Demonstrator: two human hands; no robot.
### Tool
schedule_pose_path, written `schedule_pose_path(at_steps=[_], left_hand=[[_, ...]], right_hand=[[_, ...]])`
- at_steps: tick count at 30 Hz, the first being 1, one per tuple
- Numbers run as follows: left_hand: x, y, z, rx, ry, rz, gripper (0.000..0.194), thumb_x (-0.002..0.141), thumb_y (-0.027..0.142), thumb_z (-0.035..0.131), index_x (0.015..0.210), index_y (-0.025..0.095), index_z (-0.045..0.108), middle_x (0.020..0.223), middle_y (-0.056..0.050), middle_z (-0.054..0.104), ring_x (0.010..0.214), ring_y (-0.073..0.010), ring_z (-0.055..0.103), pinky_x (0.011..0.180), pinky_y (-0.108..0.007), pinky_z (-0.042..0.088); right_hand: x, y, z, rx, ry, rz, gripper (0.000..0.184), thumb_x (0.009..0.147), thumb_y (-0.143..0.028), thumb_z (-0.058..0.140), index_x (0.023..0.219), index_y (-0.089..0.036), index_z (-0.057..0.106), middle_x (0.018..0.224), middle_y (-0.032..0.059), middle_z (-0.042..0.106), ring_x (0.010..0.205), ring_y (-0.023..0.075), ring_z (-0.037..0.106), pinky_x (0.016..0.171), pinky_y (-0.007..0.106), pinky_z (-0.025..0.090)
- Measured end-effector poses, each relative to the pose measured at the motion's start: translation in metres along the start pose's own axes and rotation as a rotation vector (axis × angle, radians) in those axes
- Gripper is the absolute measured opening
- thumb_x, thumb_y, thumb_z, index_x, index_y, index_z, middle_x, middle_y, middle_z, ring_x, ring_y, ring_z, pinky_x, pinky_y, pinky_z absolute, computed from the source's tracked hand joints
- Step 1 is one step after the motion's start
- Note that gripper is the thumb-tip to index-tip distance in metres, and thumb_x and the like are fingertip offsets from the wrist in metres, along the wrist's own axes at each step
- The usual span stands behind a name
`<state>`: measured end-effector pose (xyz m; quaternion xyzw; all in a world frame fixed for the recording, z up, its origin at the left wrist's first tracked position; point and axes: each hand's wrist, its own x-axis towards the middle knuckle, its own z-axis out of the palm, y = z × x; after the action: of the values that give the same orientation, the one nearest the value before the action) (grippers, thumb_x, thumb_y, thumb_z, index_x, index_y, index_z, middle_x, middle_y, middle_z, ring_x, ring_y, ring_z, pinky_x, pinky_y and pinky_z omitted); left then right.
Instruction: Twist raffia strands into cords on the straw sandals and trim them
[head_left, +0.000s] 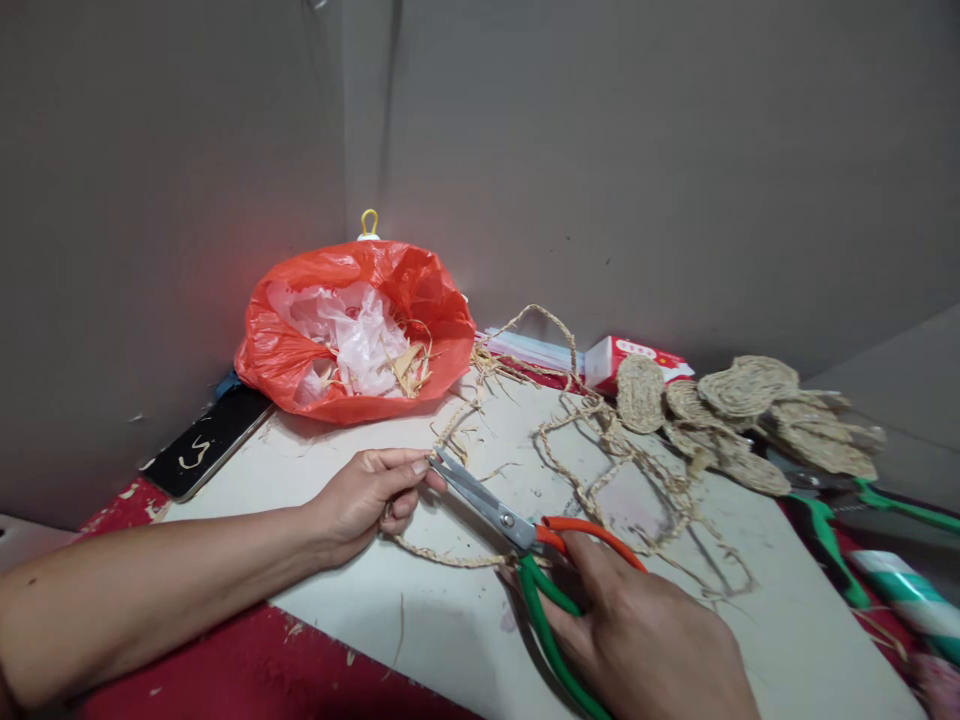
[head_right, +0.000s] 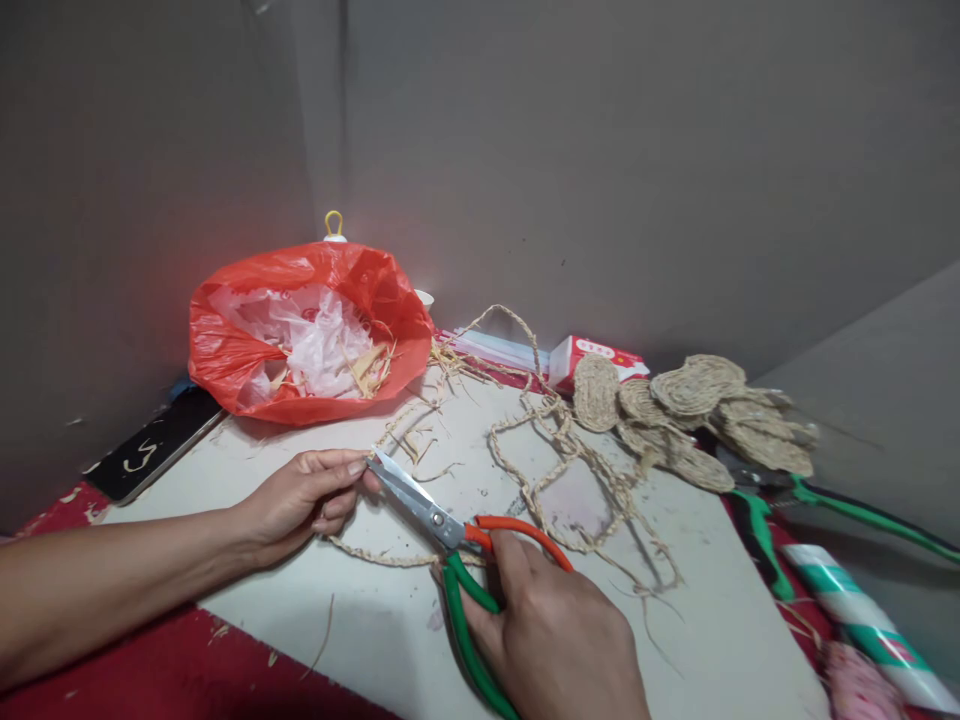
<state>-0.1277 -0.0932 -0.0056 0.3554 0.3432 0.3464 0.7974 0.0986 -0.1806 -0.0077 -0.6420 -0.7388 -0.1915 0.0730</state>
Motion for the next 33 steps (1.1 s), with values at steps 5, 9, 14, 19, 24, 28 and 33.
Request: schedule_pose_path(at_steps=[5,9,14,19,24,28,33], left_hand=[[0.000,0.000,0.000,-0.003,0.015,0.015,0.021,0.079,0.029,0.065,0.080,0.008,0.066,0.068,-0.001,0.054,0.043,-0.0002,0.028,0.040,-0.018,0.014],[0.000,0.000,0.000,-0.026,0.029,0.008,0.018,0.077,0.027,0.067,0.081,0.009,0.066,0.079,-0.003,0.060,0.043,0.0003,0.029,0.039,-0.018,0.014],[0.001,0.000,-0.002,-0.028,0.016,0.005,0.018,0.078,0.026,0.065,0.082,0.009,0.066,0.076,-0.003,0.059,0.043,0.0003,0.029,0.040,-0.019,0.014],[0.001,0.000,-0.001,-0.032,0.018,0.012,0.016,0.078,0.024,0.065,0.083,0.009,0.066,0.074,-0.003,0.059,0.041,0.0008,0.027,0.039,-0.019,0.013],[0.001,-0.001,-0.002,-0.003,0.012,0.003,0.019,0.080,0.027,0.064,0.082,0.008,0.067,0.068,-0.002,0.057,0.040,0.0007,0.027,0.039,-0.019,0.014],[0.002,-0.002,-0.002,-0.007,0.025,0.008,0.019,0.078,0.027,0.066,0.084,0.009,0.067,0.078,-0.005,0.062,0.041,0.0012,0.027,0.039,-0.019,0.015],[0.002,-0.001,-0.001,-0.024,0.036,0.001,0.018,0.077,0.026,0.068,0.082,0.009,0.065,0.075,-0.004,0.064,0.041,0.0006,0.028,0.039,-0.018,0.016]], right_hand=[[0.000,0.005,0.006,-0.012,0.051,-0.045,0.037,0.084,-0.054,0.043,0.083,-0.021,0.062,0.054,0.0008,0.061,0.045,0.0194,0.057,0.043,0.029,0.031],[0.000,0.008,0.009,0.002,0.071,-0.049,0.038,0.084,-0.055,0.044,0.084,-0.022,0.063,0.056,0.0010,0.062,0.047,0.0197,0.058,0.045,0.029,0.033],[0.000,0.011,0.011,-0.011,0.103,-0.064,0.040,0.085,-0.055,0.042,0.082,-0.022,0.064,0.051,0.0008,0.059,0.046,0.0193,0.057,0.044,0.028,0.032],[0.000,0.011,0.011,0.003,0.088,-0.021,0.047,0.085,-0.059,0.038,0.084,-0.022,0.067,0.048,0.0013,0.058,0.045,0.0191,0.055,0.043,0.028,0.030],[0.001,0.007,0.007,0.042,0.067,0.028,0.047,0.085,-0.057,0.038,0.080,-0.022,0.068,0.048,0.0012,0.058,0.044,0.0178,0.055,0.043,0.027,0.030],[0.000,0.008,0.008,0.060,0.076,0.008,0.047,0.086,-0.056,0.037,0.074,-0.022,0.067,0.045,0.0005,0.056,0.042,0.0167,0.054,0.042,0.027,0.028],[0.000,0.010,0.009,0.072,0.054,-0.016,0.045,0.087,-0.053,0.038,0.070,-0.022,0.065,0.045,0.0011,0.057,0.042,0.0168,0.055,0.042,0.026,0.029]])
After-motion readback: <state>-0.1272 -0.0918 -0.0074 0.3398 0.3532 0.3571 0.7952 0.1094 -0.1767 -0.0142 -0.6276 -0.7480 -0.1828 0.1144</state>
